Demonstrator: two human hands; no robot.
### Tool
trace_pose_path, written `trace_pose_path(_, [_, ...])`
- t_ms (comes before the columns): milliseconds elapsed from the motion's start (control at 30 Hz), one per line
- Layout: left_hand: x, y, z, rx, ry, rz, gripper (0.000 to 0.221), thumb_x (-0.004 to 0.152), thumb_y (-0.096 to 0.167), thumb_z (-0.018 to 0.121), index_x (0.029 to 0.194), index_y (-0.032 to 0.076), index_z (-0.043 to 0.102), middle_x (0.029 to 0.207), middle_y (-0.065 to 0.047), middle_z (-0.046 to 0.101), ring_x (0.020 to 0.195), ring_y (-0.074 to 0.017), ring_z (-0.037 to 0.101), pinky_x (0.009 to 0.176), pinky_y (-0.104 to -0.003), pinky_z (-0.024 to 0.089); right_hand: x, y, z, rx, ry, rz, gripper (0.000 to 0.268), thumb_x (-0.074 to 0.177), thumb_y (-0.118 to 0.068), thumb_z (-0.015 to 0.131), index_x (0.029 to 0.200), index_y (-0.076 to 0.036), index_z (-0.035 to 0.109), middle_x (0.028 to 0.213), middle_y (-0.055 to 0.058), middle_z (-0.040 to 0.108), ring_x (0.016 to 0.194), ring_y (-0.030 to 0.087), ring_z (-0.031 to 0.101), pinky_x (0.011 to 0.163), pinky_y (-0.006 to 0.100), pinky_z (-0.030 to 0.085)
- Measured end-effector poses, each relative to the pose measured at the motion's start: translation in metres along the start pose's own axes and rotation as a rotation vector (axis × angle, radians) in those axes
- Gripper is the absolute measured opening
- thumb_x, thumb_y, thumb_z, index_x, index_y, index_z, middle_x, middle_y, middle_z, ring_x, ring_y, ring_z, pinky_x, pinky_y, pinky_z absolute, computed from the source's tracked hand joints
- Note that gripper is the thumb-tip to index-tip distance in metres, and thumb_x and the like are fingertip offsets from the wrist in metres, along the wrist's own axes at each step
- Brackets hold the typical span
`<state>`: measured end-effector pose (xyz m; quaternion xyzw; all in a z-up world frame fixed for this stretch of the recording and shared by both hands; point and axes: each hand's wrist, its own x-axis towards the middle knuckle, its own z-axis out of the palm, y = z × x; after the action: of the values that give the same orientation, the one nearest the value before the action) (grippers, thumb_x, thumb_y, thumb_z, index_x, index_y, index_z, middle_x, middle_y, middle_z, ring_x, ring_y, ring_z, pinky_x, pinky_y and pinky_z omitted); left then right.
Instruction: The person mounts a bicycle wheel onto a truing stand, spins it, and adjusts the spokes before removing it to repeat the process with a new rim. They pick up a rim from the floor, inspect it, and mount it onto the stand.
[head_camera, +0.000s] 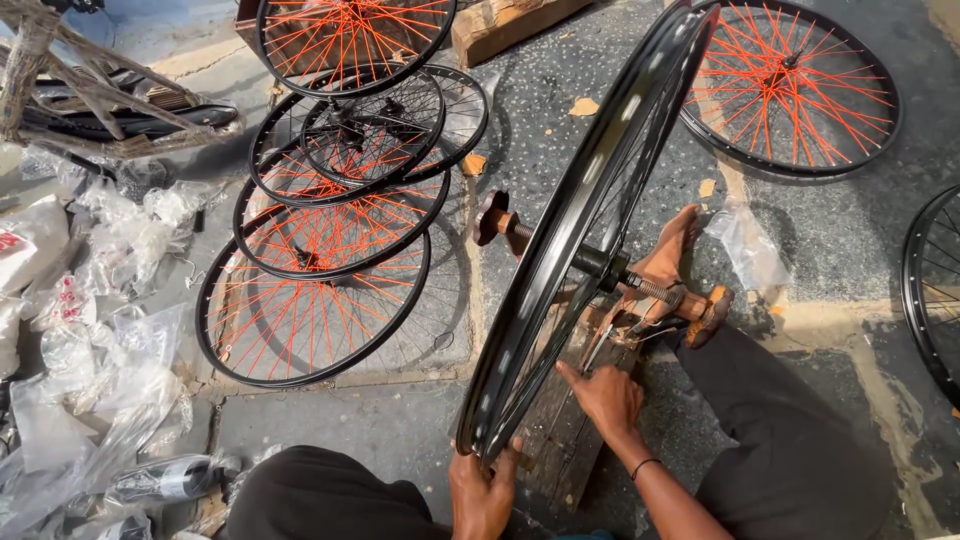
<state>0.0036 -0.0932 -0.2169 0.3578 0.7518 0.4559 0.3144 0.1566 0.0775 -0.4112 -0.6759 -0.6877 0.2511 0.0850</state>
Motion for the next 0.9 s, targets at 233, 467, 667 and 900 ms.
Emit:
trace_pose_path(233, [-0.004,-0.001,0.001,0.122,0.082,0.005,0.027,0.088,0.018,0.075,0.110,0.003,0.069,0.087,-0.017,0.073,0.060,-0.0249,0.072,0.047,-0.037,0.051,0.000,0.001,0.003,-0.009,0.010,0.001,0.080,0.077,-0.085,0.062,0.042,-0.017,0.040,0.039,-0.005,0.030,0.034,0.009,0.025,0.037,0.029,0.018])
trace_pose_path(467, [-0.007,-0.003,-0.001,0.162,0.125,0.102,0.024,0.089,0.019,0.075,0.106,0.002,0.072,0.087,-0.017,0.072,0.068,-0.0233,0.077,0.049,-0.035,0.057,0.002,0.005,0.008,-0.004,0.006,-0.027,0.078,0.080,-0.083,0.061,0.042,-0.019,0.040,0.038,-0.007,0.030,0.034,0.008,0.024,0.037,0.029,0.018])
trace_pose_path(667, [-0.006,0.014,-0.029,0.274,0.238,0.353,0.031,0.085,0.024,0.077,0.107,0.003,0.073,0.077,-0.014,0.071,0.064,-0.0225,0.068,0.054,-0.038,0.053,-0.001,-0.004,-0.005,-0.030,0.001,-0.007,0.080,0.078,-0.085,0.063,0.042,-0.017,0.039,0.038,-0.005,0.029,0.034,0.009,0.024,0.037,0.030,0.019])
trace_pose_path(900, [0.005,0.207,-0.068,0.092,0.390,0.867,0.038,0.093,0.025,0.076,0.121,0.000,0.066,0.110,-0.016,0.071,0.106,-0.0283,0.068,0.097,-0.041,0.054,-0.001,-0.002,-0.001,-0.014,0.020,-0.019,0.078,0.079,-0.081,0.064,0.044,-0.016,0.040,0.041,-0.004,0.033,0.036,0.011,0.026,0.039,0.032,0.022])
